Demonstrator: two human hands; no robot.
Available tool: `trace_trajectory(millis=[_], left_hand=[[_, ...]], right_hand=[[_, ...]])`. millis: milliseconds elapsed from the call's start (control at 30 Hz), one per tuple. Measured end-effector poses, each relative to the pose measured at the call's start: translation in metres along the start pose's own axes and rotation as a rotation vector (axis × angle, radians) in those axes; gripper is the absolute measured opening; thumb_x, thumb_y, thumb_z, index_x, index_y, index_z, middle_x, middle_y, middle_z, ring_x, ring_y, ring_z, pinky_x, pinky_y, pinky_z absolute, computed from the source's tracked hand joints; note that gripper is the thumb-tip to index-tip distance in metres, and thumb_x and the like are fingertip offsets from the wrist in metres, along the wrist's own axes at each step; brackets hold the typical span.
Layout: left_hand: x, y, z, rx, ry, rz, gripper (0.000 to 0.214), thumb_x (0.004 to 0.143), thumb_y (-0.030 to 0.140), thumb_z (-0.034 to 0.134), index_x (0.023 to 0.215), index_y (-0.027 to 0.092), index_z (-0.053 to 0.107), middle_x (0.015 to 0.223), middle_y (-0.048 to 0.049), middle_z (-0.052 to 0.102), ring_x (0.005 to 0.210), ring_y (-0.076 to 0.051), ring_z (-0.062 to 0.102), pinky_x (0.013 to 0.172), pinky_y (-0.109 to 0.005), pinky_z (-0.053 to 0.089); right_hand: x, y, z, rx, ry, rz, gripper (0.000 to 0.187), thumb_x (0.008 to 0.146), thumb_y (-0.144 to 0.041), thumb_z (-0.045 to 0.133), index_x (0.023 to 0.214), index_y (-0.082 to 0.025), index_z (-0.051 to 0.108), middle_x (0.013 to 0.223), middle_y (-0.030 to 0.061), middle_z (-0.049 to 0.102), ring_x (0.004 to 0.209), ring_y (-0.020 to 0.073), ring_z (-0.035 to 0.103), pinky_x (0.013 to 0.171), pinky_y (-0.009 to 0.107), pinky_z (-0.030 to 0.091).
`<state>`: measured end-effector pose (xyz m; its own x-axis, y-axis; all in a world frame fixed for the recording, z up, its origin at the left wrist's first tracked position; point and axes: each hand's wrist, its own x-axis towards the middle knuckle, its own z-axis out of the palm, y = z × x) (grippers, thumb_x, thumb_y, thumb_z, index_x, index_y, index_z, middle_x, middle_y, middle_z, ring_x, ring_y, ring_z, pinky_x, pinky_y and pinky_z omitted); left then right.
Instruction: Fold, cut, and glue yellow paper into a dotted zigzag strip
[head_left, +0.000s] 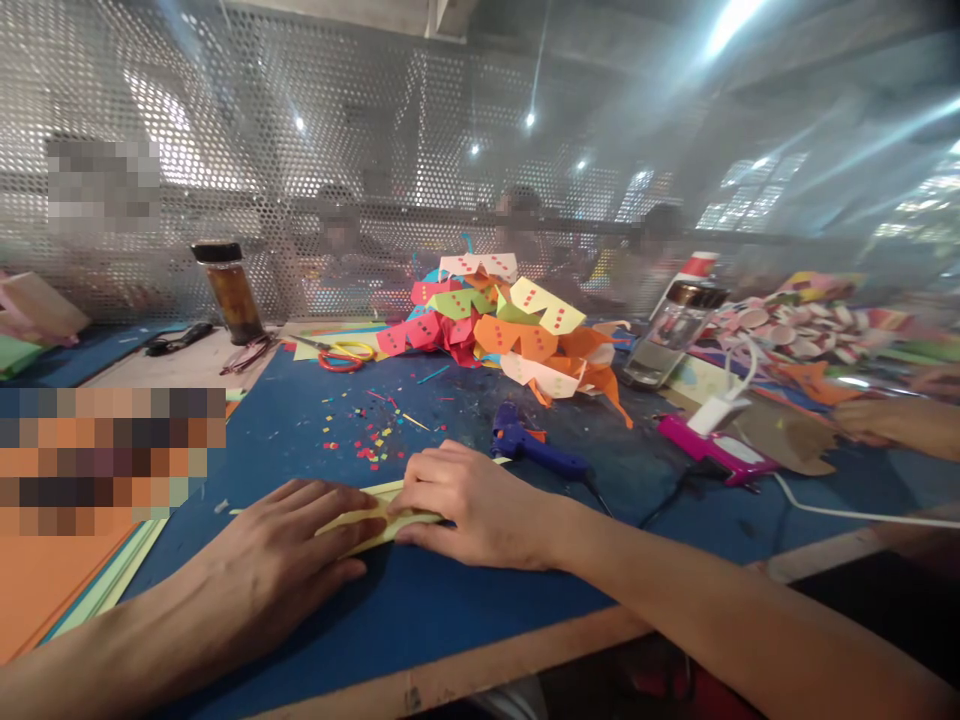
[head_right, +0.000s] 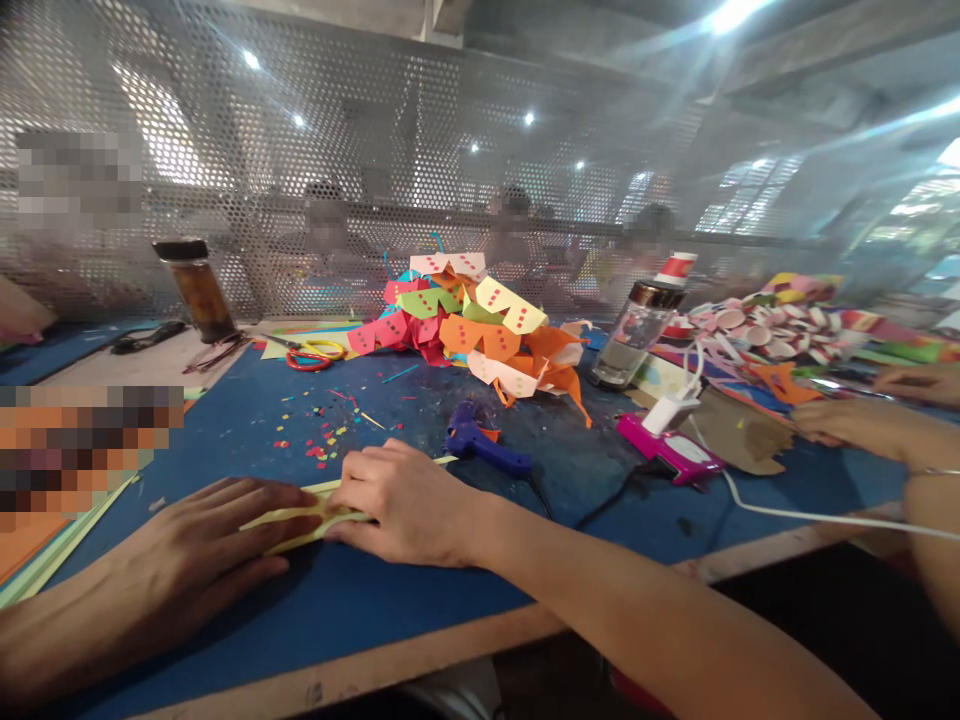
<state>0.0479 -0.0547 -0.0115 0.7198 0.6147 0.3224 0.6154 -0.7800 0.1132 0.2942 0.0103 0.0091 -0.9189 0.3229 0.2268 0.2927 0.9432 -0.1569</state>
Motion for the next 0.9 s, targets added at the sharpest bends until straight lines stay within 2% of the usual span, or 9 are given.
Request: trace_trajectory(millis=[133, 333, 567, 700, 900], left_hand=[[0.000, 0.001, -0.001, 0.001, 0.003, -0.006, 0.041, 0.100, 0.025, 0.049, 0.140, 0.028, 0.045, 0.123, -0.0043, 0.067, 0.108, -0.019, 0.064, 0.090, -0.034, 0.054], [-0.001, 0.002, -0.002, 0.014, 0.021, 0.020, 0.031, 0.100, 0.022, 0.048, 0.130, 0.025, 0.054, 0.121, -0.0047, 0.068, 0.105, -0.019, 0.064, 0.089, -0.034, 0.055], [0.001, 0.004, -0.004, 0.038, 0.065, 0.075, 0.029, 0.100, 0.017, 0.044, 0.126, 0.021, 0.057, 0.109, -0.0054, 0.071, 0.098, -0.019, 0.067, 0.083, -0.033, 0.056], [0.000, 0.000, 0.001, 0.014, 0.067, 0.082, 0.030, 0.101, 0.016, 0.043, 0.127, 0.022, 0.056, 0.115, -0.0065, 0.068, 0.103, -0.019, 0.065, 0.086, -0.034, 0.054], [-0.003, -0.003, 0.007, 0.006, 0.063, 0.020, 0.030, 0.100, 0.017, 0.045, 0.127, 0.025, 0.056, 0.119, -0.0062, 0.066, 0.102, -0.020, 0.063, 0.086, -0.036, 0.054]], right_hand=[[0.000, 0.000, -0.001, 0.000, -0.003, 0.002, 0.026, 0.098, -0.037, 0.056, 0.109, -0.018, 0.069, 0.098, 0.0057, 0.066, 0.095, 0.0174, 0.057, 0.088, 0.032, 0.039], [0.001, -0.002, -0.001, 0.002, -0.003, 0.006, 0.026, 0.098, -0.036, 0.055, 0.109, -0.018, 0.069, 0.097, 0.0053, 0.066, 0.095, 0.0169, 0.057, 0.088, 0.033, 0.039], [0.001, -0.002, -0.001, -0.001, 0.009, 0.012, 0.026, 0.097, -0.037, 0.057, 0.106, -0.016, 0.071, 0.096, 0.0051, 0.066, 0.094, 0.0170, 0.058, 0.088, 0.032, 0.039], [0.001, -0.004, 0.000, 0.049, 0.024, 0.078, 0.023, 0.095, -0.036, 0.060, 0.105, -0.018, 0.071, 0.093, 0.0040, 0.066, 0.091, 0.0163, 0.059, 0.087, 0.031, 0.038], [0.007, -0.012, 0.006, 0.024, 0.104, 0.191, 0.019, 0.092, -0.036, 0.061, 0.090, -0.019, 0.069, 0.086, 0.0014, 0.065, 0.084, 0.0166, 0.057, 0.077, 0.031, 0.036]])
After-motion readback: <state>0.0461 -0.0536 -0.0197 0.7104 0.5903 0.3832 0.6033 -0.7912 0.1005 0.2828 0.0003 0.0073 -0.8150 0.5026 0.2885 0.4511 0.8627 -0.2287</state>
